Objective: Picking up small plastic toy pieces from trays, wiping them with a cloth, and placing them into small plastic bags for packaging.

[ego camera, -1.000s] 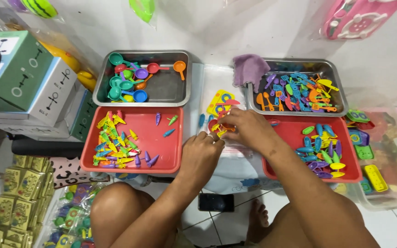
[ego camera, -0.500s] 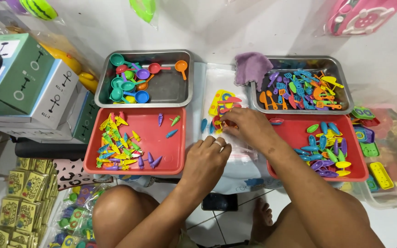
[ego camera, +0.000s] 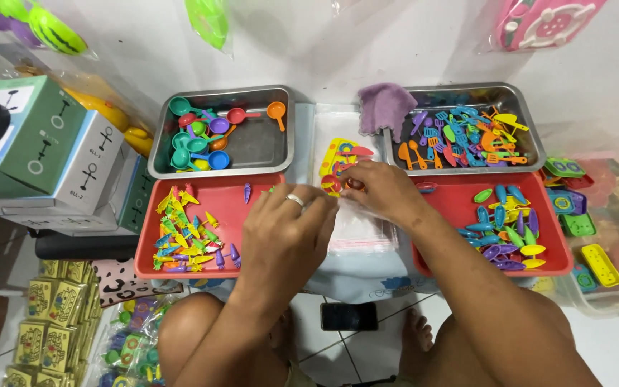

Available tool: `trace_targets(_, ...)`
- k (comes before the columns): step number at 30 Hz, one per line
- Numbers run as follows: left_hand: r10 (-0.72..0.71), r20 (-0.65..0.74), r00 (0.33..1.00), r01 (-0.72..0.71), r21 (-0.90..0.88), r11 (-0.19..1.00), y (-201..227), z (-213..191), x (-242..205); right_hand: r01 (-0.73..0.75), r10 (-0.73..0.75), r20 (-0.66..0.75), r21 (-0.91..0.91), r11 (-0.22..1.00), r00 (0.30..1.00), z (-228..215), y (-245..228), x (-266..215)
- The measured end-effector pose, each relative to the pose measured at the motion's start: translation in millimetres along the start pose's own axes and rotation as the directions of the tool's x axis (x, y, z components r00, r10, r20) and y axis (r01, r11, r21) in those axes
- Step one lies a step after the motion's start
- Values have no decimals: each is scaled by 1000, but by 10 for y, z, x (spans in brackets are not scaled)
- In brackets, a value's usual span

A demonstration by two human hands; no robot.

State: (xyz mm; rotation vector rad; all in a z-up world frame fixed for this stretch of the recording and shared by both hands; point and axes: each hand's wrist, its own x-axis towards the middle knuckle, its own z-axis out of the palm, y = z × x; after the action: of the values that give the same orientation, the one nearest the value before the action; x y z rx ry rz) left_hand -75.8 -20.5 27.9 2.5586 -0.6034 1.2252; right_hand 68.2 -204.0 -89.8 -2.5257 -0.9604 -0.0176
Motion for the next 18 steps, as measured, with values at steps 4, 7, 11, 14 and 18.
trace_targets(4, -44, -12, 999, 42, -121, 992, 42, -331, 316, -2, 2, 7, 21, 1000, 1000, -12, 14, 9)
trace_targets(7, -148, 82, 986, 162, -207, 965, 126, -670, 551, -46, 47, -9, 93, 995, 999, -88, -120, -42)
trace_targets(11, -229, 153, 961, 271, -380, 884, 42, -1021, 849, 8, -8, -1, 96, 995, 1000, -90, -75, -51)
trace_targets(14, -306, 203, 930, 365, -584, 725, -155, -862, 856, -200, 253, -53, 470, 860, 966, -152, 79, 28)
trace_targets(18, -542, 348, 765, 627, -592, 506, -548, -215, 566, -92, 133, 53, 946, 310, 990, -488, -37, -107)
